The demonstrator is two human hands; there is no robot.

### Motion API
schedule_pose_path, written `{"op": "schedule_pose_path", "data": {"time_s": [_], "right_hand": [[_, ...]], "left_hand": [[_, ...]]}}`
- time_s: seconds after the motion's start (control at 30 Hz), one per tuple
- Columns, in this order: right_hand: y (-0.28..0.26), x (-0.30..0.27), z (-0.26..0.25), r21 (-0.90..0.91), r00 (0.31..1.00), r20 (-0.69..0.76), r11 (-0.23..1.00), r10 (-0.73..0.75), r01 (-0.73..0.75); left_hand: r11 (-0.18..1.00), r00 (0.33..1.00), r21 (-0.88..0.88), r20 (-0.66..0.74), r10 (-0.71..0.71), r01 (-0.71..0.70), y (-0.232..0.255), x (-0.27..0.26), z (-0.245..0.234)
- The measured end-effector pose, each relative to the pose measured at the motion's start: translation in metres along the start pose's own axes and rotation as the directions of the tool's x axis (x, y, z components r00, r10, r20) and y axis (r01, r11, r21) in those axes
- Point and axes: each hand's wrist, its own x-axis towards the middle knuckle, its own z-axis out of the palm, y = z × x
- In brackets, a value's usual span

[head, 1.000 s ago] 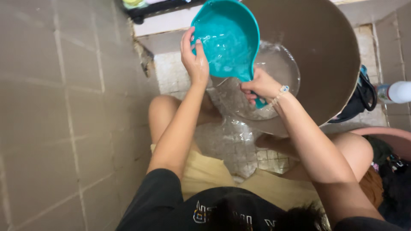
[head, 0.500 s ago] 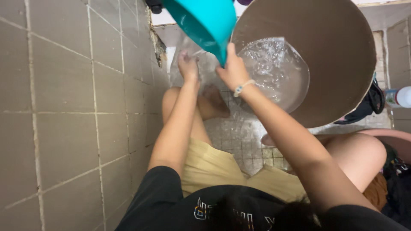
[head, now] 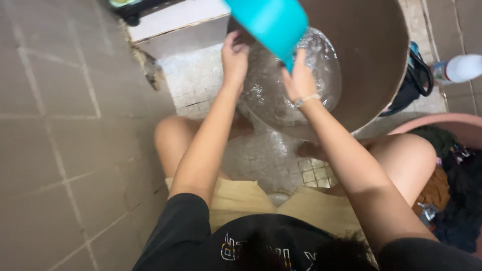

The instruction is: The person washes clothes by hand in a tiled room. They pour water from a bucket into a basin using a scoop, handle a black hose, and scrub a pink garment in a small tub of water.

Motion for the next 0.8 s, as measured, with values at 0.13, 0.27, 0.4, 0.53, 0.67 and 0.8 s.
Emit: {"op": "schedule_pose_path", "data": {"time_s": [0.13, 0.27, 0.4, 0.53, 0.67, 0.8], "right_hand": [[0.112, 0.023, -0.007, -0.135, 0.978, -0.032, 0.969, 0.206, -0.208], [0.208, 0.049, 0.0, -0.338, 0.878, 0.013, 0.828, 0.479, -0.447], [0.292, 0.073, 0.026, -0.341, 0.761, 0.014, 0.718, 0.649, -0.607], [0.344, 0.089, 0.067, -0.304, 0.707, 0.029, 0.68, 0.707, -0.667], [0.38, 0.101, 0.102, -0.246, 0.638, 0.097, 0.64, 0.764, -0.728], [0.378, 0.087, 0.143, -0.39, 0.685, 0.156, 0.682, 0.711, -0.619]], "left_hand": [[0.96, 0.973, 0.178, 0.041, -0.226, 0.216, -0.015, -0.008, 0.052], [0.984, 0.986, 0.138, 0.114, -0.125, 0.108, -0.07, -0.003, 0.076], [0.952, 0.961, 0.185, 0.086, -0.261, 0.242, -0.115, 0.003, 0.081], [0.945, 0.966, 0.246, 0.086, -0.245, 0.217, -0.138, 0.015, 0.08], [0.929, 0.958, 0.265, 0.051, -0.282, 0.259, -0.154, 0.02, 0.077], [0.896, 0.943, 0.302, -0.035, -0.33, 0.325, -0.171, 0.02, 0.08]]}}
